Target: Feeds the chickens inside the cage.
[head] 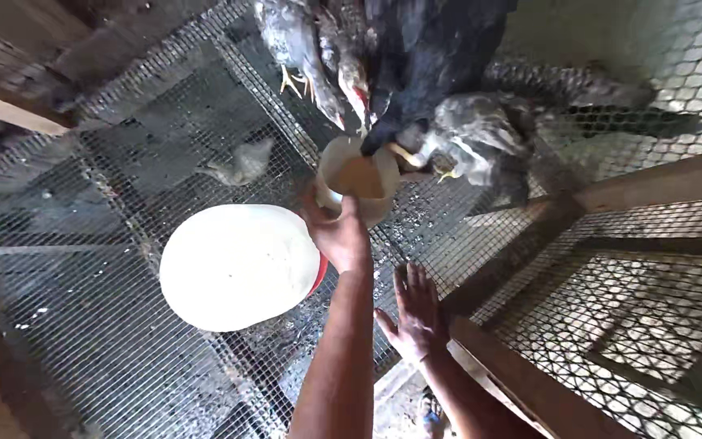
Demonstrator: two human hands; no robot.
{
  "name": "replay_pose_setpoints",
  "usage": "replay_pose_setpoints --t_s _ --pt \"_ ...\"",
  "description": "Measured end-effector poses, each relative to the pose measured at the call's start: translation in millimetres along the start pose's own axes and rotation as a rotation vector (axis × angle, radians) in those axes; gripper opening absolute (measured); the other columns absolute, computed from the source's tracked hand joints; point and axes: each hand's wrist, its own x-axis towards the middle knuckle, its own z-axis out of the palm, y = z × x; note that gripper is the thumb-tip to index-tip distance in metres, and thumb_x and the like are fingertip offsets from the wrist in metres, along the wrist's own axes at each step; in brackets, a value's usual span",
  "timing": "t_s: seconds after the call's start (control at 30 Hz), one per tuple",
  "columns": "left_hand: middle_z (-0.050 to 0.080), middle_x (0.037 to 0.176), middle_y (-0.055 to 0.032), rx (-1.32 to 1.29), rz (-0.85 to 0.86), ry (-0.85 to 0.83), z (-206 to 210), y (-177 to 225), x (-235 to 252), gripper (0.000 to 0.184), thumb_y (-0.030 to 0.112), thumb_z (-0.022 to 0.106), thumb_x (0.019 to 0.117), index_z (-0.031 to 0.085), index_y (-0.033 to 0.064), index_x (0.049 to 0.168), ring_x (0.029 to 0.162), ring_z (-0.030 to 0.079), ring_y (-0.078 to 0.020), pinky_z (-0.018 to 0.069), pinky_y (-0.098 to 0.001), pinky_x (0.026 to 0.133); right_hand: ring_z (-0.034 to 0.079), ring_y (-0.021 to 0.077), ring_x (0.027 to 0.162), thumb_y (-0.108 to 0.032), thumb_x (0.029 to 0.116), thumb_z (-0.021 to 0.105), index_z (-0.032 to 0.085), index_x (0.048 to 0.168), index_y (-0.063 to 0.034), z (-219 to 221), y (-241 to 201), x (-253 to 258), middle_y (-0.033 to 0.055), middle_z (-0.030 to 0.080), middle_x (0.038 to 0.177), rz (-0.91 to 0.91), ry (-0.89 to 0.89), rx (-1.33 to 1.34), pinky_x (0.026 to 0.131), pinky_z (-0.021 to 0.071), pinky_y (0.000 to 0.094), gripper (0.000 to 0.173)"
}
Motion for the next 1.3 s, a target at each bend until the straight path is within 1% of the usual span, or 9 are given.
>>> replay_pose_setpoints --t_s 0.3,0.5,0.6,0.67,0.73,0.9,1.1,1.2,1.3 --pt "0.069 0.114 -0.0097 -0.031 -0.041 -0.036 -1 3 8 0.067 0.040 0.080 0.0849 0.055 0.0176 0.143 0.095 0.070 -0.0215 0.0594 -0.0477 0.083 0.024 0.0346 0.156 -0.084 0.0868 0.036 0.037 0.160 -0.0128 2 -2 1 0.0191 0.029 0.167 0.006 0.024 -0.024 0.126 0.0189 0.0572 0.102" --pt "0.064 0.132 -0.0113 -0.154 0.040 -0.100 9 36 20 0.075 0.046 0.076 0.0906 0.045 0.0107 0.150 0.114 0.066 -0.0206 0.0576 -0.0440 0.096 0.023 0.0334 0.156 -0.084 0.0871 0.035 0.035 0.161 -0.0125 1 -2 1 0.0180 0.028 0.167 0.013 0.028 -0.019 0.127 0.0186 0.0563 0.103" --pt "0.066 0.125 -0.0107 -0.107 0.118 -0.190 16 64 31 0.077 0.045 0.076 0.0913 0.040 0.0117 0.151 0.105 0.069 -0.0193 0.0602 -0.0414 0.089 0.023 0.0332 0.156 -0.083 0.0877 0.036 0.036 0.161 -0.0128 1 -3 1 0.0183 0.028 0.167 0.017 0.036 -0.003 0.127 0.0182 0.0562 0.101" --pt "0.069 0.115 -0.0126 -0.053 0.201 -0.221 27 76 48 0.081 0.035 0.081 0.0884 0.039 0.0036 0.149 0.097 0.072 -0.0178 0.0629 -0.0380 0.086 0.023 0.0336 0.156 -0.083 0.0874 0.036 0.036 0.161 -0.0126 1 -2 1 0.0183 0.029 0.167 0.019 0.042 0.004 0.127 0.0184 0.0567 0.101" --pt "0.070 0.113 -0.0123 0.103 0.273 -0.244 38 87 64 0.086 0.036 0.084 0.0859 0.038 0.0022 0.151 0.095 0.071 -0.0166 0.0618 -0.0371 0.087 0.024 0.0338 0.156 -0.083 0.0869 0.037 0.036 0.161 -0.0130 2 -2 1 0.0180 0.029 0.167 0.021 0.050 0.017 0.126 0.0197 0.0570 0.102" --pt "0.068 0.126 -0.0127 0.427 0.353 -0.369 65 118 95 0.088 0.039 0.080 0.0870 0.034 0.0106 0.156 0.111 0.069 -0.0246 0.0576 -0.0495 0.097 0.023 0.0338 0.156 -0.084 0.0863 0.038 0.036 0.161 -0.0138 -1 -1 2 0.0171 0.029 0.167 0.028 0.023 0.021 0.126 0.0205 0.0570 0.102" --pt "0.067 0.129 -0.0184 0.831 0.572 -0.539 97 144 112 0.084 0.039 0.076 0.0891 0.036 0.0141 0.158 0.122 0.061 -0.0400 0.0418 -0.0664 0.106 0.025 0.0336 0.156 -0.082 0.0858 0.042 0.040 0.159 -0.0152 -2 -1 2 0.0166 0.031 0.167 0.035 0.036 0.078 0.126 0.0225 0.0560 0.100" --pt "0.063 0.134 -0.0218 0.943 0.669 -0.594 111 147 114 0.085 0.039 0.078 0.0875 0.037 0.0152 0.158 0.126 0.057 -0.0436 0.0352 -0.0679 0.109 0.026 0.0337 0.156 -0.083 0.0870 0.040 0.041 0.159 -0.0152 -4 -1 1 0.0175 0.031 0.166 0.032 0.014 0.077 0.126 0.0217 0.0561 0.099" --pt "0.063 0.132 -0.0250 0.986 0.745 -0.608 118 148 113 0.084 0.036 0.078 0.0872 0.037 0.0131 0.158 0.125 0.057 -0.0469 0.0355 -0.0691 0.107 0.025 0.0329 0.156 -0.082 0.0879 0.039 0.040 0.159 -0.0148 -6 0 2 0.0171 0.030 0.167 0.030 0.002 0.082 0.126 0.0208 0.0555 0.098"
